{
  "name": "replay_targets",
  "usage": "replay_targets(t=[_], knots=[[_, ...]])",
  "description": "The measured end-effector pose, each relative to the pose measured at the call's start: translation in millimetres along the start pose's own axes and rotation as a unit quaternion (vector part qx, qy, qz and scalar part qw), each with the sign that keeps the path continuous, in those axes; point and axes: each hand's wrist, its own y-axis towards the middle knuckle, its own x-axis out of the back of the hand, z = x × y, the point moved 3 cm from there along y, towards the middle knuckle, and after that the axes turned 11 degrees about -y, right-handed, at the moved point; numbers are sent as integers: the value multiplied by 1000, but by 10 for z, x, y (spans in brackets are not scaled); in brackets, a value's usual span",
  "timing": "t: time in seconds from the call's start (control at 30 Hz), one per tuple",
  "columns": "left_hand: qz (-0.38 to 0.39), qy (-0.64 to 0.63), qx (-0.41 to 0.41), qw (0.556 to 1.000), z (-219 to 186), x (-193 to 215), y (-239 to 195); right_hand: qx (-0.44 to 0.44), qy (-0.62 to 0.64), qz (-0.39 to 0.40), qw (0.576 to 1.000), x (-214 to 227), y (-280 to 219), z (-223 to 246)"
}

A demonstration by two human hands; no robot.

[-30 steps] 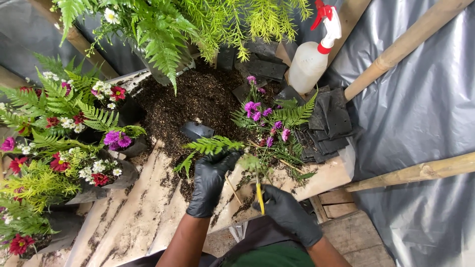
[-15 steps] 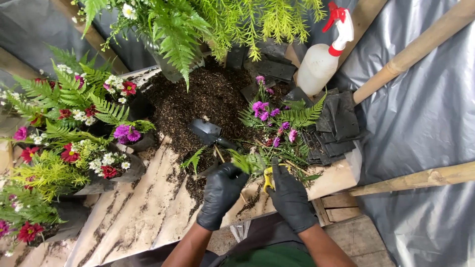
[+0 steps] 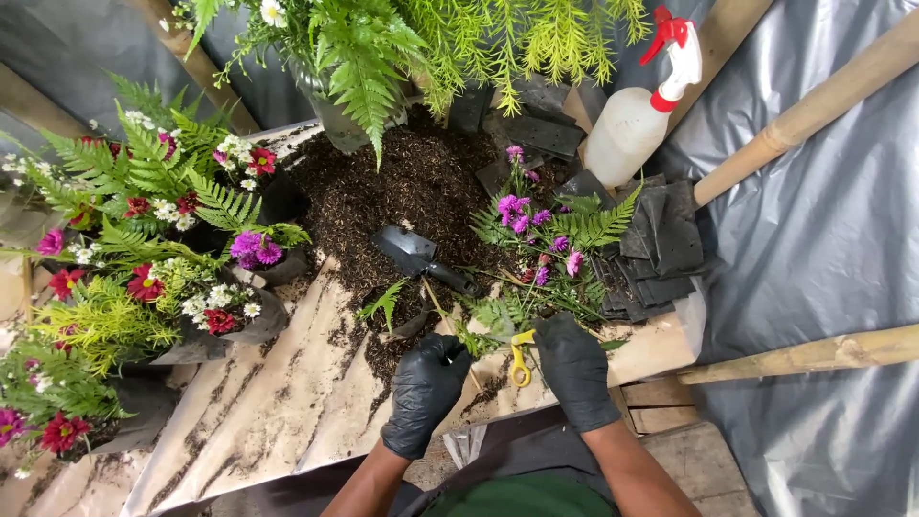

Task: Trimming a small flowering plant with scissors and planting it into soil using a trowel.

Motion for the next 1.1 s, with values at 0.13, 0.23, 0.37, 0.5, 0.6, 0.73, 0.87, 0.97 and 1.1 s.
replay_targets(t=[0.13,0.23,0.37,0.5,0.6,0.73,0.87,0.97,1.1], knots=[[-1,2,24,1000,-132,86,64,16,48,-6,999,434,83,344],[-12,37,-20,999,-218,98,96,60,193,63,977,529,83,570],[-16,78,-65,995,-251,96,134,139,218,25,966,278,96,656],[-21,93,-105,990,-202,84,125,173,288,-13,942,242,222,798],[-41,95,-113,988,-112,81,100,123,371,32,920,184,259,848],[-56,124,-108,985,-48,114,88,70,372,17,925,96,331,892],[-65,92,-80,990,-226,222,112,-52,510,48,857,-175,366,739],[-18,19,-32,999,-213,254,99,-235,560,106,788,-406,350,610],[-41,-6,-23,999,-56,236,93,-239,529,134,803,-255,330,666]])
